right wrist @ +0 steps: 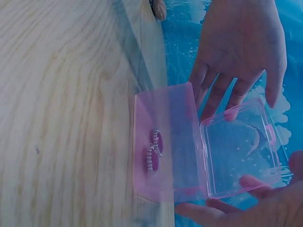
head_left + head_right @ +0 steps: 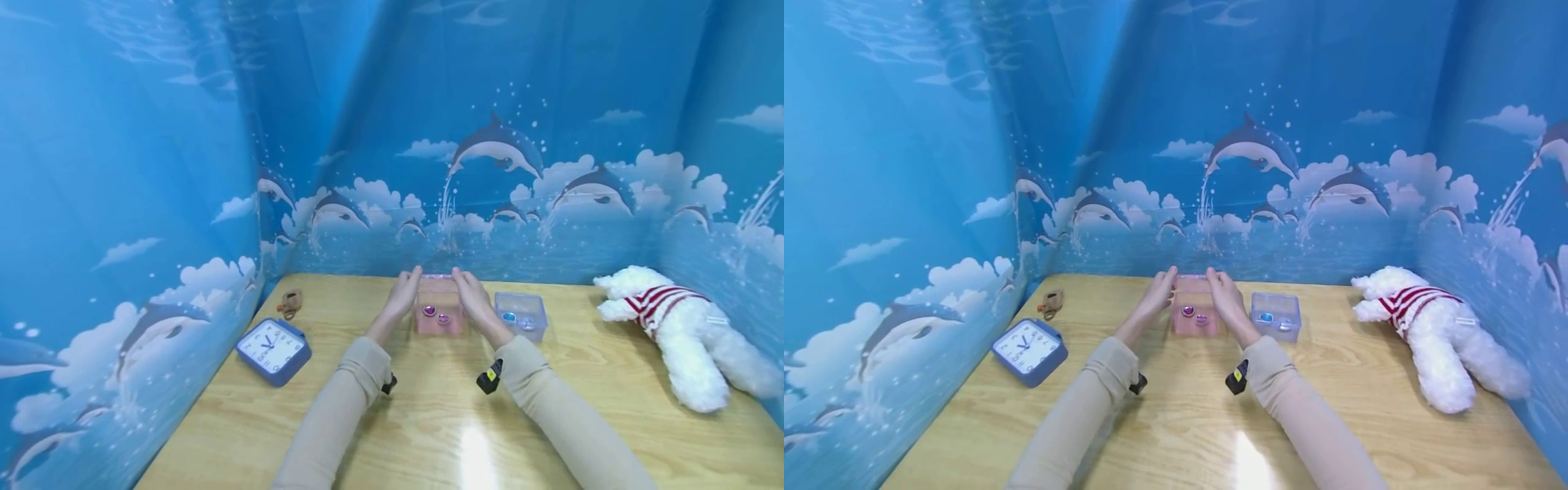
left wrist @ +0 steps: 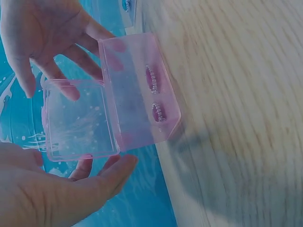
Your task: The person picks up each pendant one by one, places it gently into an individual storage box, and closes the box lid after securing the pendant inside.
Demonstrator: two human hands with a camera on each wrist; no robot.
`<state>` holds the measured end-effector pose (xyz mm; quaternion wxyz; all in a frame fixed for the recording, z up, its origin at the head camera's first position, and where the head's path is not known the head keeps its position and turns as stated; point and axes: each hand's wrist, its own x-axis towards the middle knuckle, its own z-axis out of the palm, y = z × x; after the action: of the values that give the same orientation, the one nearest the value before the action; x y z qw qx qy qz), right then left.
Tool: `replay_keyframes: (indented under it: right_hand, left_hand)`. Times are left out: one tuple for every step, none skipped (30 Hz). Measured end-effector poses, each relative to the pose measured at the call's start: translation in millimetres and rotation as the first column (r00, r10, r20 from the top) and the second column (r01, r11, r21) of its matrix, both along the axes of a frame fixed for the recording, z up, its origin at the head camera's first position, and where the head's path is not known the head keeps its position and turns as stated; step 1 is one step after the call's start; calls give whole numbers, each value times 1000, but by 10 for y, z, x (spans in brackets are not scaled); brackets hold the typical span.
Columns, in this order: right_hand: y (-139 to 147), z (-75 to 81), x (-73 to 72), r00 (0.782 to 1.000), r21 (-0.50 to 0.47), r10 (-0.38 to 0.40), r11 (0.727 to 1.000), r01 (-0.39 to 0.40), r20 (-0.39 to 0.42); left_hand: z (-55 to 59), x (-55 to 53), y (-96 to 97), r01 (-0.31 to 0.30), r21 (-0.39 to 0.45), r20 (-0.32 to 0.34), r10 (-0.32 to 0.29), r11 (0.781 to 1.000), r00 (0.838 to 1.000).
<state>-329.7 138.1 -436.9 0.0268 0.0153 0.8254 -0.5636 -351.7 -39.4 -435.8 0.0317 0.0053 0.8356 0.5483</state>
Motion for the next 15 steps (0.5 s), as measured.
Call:
replay_keyframes:
  right_hand:
    - [0,1,2,1000,21,0,1000,0,-5]
    - [0,0,2,1000,37,1,999,-1,-6]
    - [0,-3,6,1000,49,-3,999,4,-5]
    - [-1,-7,9,1000,60,-4,998,4,-1]
    - [-1,-7,12,1000,70,-4,998,4,1]
    - [-2,-6,18,1000,75,-2,997,2,6]
    - [-3,-5,23,1000,78,-2,997,1,8]
    - [-2,-8,26,1000,74,-1,997,0,15]
    - [-1,-9,30,1000,68,0,998,-2,21]
    - [1,-11,35,1000,62,5,998,-7,30]
    - [2,-14,40,999,59,5,998,-7,36]
    - [3,-18,44,999,62,4,998,-7,37]
    - [3,-25,47,999,62,2,998,-5,38]
    - [3,-32,49,999,67,2,998,-4,38]
    - [3,-39,52,999,71,4,997,-7,39]
  left_hand:
    - [-1,2,-3,-4,-14,-5,4,1000,1000]
    - [-2,1,-4,-9,-20,-13,8,1000,1000]
    - [-6,3,-6,-8,-20,-14,8,1000,1000]
    - [-10,4,-8,-6,-13,-13,5,1000,1000]
    - [-15,8,-10,-2,-2,-10,2,1000,1000]
    - [-20,14,-10,4,11,-5,-4,1000,1000]
    - [-28,17,-11,9,24,-2,-9,1000,1000]
    - [-39,18,-11,14,36,0,-14,999,1000]
    - [-52,19,-10,20,46,3,-21,999,1000]
    - [-65,19,-11,24,47,1,-24,999,1000]
    - [-79,15,-11,24,42,-5,-24,999,1000]
    - [-94,14,-11,26,39,-12,-25,999,1000]
    - [-108,10,-12,26,36,-19,-25,999,1000]
    - [-120,9,-13,26,33,-25,-25,999,999]
    - [-130,9,-17,26,33,-27,-25,999,999]
